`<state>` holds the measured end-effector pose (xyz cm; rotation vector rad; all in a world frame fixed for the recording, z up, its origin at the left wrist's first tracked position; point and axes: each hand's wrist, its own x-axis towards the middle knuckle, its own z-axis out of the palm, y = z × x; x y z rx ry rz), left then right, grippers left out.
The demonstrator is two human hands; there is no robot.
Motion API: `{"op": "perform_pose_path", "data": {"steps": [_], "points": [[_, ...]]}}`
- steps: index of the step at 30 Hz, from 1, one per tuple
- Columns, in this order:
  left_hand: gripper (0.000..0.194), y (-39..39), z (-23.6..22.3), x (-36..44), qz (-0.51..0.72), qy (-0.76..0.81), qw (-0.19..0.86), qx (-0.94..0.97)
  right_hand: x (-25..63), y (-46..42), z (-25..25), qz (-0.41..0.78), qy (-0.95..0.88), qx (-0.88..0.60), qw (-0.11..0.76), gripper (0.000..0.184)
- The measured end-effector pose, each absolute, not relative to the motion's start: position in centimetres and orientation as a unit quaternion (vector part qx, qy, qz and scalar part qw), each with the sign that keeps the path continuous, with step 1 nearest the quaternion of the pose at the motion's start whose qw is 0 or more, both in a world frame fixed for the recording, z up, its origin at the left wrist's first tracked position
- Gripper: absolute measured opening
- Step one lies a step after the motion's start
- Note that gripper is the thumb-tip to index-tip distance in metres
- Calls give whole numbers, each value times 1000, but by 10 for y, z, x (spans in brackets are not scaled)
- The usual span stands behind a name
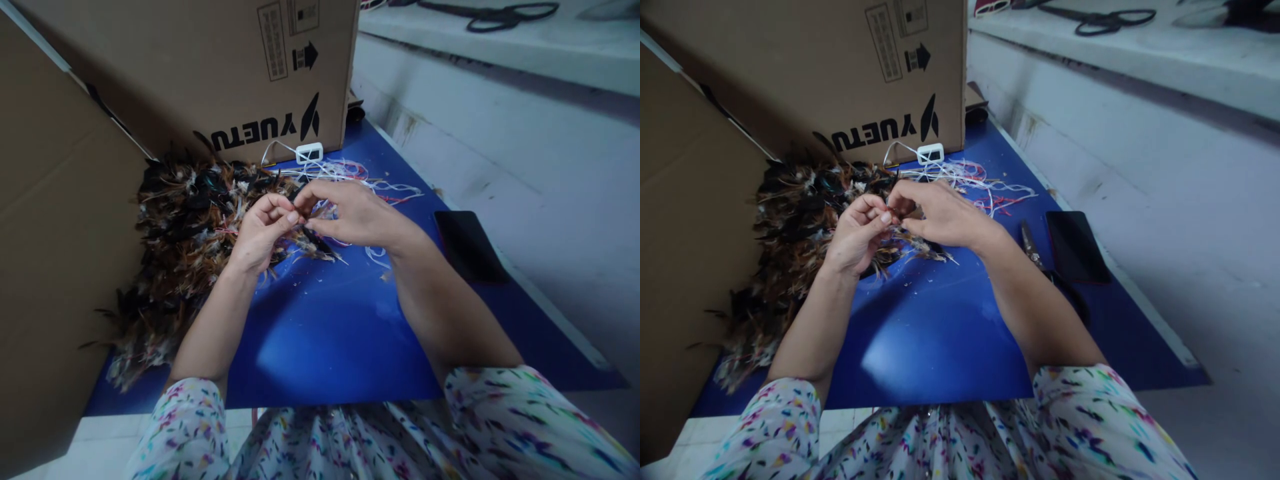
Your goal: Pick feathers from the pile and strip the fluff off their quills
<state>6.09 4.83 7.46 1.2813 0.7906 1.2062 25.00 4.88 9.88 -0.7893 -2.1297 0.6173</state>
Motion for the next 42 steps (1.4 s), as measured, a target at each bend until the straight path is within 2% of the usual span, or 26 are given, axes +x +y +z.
{"op": "perform_pose_path", "data": {"steps": [5, 13, 19, 30, 36, 42], "points": [[42, 49, 71, 61, 525, 340, 538, 565, 249, 47, 101, 238, -823, -336, 392, 15], [36, 49, 66, 63, 570, 348, 417, 616, 245, 44, 100, 221, -811, -361, 404, 13], [35, 43, 70, 68, 579, 358, 391, 619, 243, 47, 95, 202, -806, -362, 422, 14], [15, 44, 63, 66, 579, 393, 268, 663, 238, 42, 98, 204, -792, -367, 444, 10], [14, 43, 64, 68, 608, 396, 226, 650, 234, 46, 94, 275, -748, -369, 479, 8], [13, 41, 64, 71, 628, 395, 217, 634, 228, 52, 91, 348, -678, -402, 507, 25]]}}
